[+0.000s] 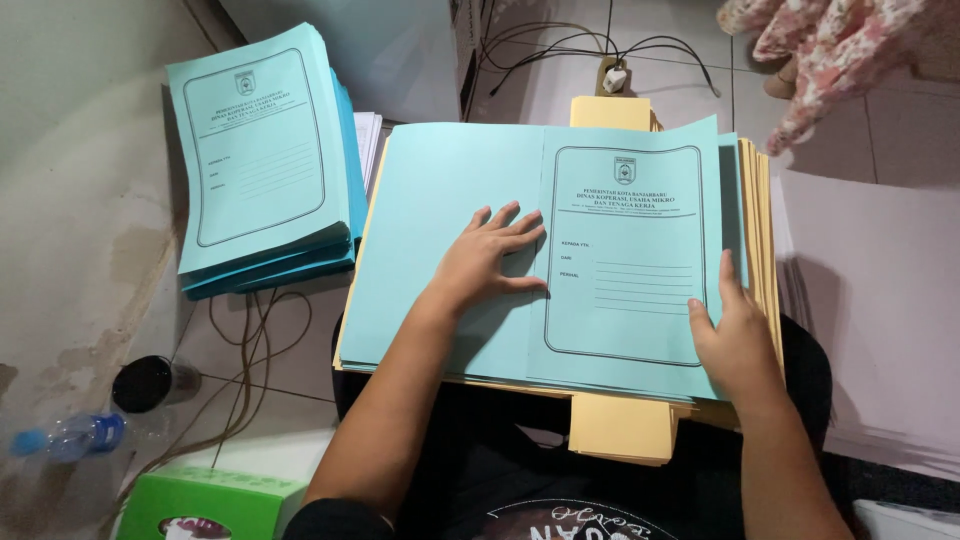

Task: The person sits with a stack of light blue folders on their lap and repeatedly picks up a folder from a pile to the left, places it into the main stack, and smooths it down with both hands. This action is repeated throughout the video.

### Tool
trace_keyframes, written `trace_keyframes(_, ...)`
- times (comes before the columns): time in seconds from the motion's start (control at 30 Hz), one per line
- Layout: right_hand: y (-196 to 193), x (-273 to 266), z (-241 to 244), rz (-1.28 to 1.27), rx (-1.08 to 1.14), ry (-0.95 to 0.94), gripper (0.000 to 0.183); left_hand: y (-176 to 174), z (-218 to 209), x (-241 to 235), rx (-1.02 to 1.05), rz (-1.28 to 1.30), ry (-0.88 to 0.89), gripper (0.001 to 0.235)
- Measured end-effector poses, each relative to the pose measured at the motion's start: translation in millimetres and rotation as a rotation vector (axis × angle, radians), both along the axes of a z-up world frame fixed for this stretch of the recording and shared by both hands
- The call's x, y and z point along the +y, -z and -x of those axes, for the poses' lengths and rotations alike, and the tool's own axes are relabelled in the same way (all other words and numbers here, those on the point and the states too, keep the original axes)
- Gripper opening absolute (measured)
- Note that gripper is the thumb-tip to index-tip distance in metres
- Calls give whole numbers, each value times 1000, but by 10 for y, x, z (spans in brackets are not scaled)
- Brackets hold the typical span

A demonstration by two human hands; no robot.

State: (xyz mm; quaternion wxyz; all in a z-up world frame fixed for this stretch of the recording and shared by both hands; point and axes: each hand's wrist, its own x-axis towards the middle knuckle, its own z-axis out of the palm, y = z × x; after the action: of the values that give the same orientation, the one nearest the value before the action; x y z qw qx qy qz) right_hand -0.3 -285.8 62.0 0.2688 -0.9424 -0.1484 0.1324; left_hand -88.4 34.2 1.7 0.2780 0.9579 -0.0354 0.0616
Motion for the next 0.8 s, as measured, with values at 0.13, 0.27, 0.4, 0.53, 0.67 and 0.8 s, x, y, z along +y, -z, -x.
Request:
trace_keyframes(0.13, 8, 17, -28, 137, -9, -23, 75, -2, -2, -6, 1, 11, -3, 80)
trace_keyframes(0.27, 3, 5, -86, 43, 28, -1, 73, 9, 0, -2, -5, 11, -5, 81)
trace_keyframes(0.4, -132, -11, -84, -214, 110, 10, 63, 75, -13, 19, -30, -9, 16, 80)
trace_keyframes(0.53, -176, 12, -149, -366, 274, 124, 65, 126, -21, 38, -56, -26, 29, 79)
trace_keyframes(0.67, -112, 370, -87, -792, 550, 291, 78, 164, -24, -9, -45, -58, -38, 69)
trace_keyframes(0.8, 175, 859, 114, -717, 559, -22, 69, 226, -12, -50, -53, -132, -119, 51)
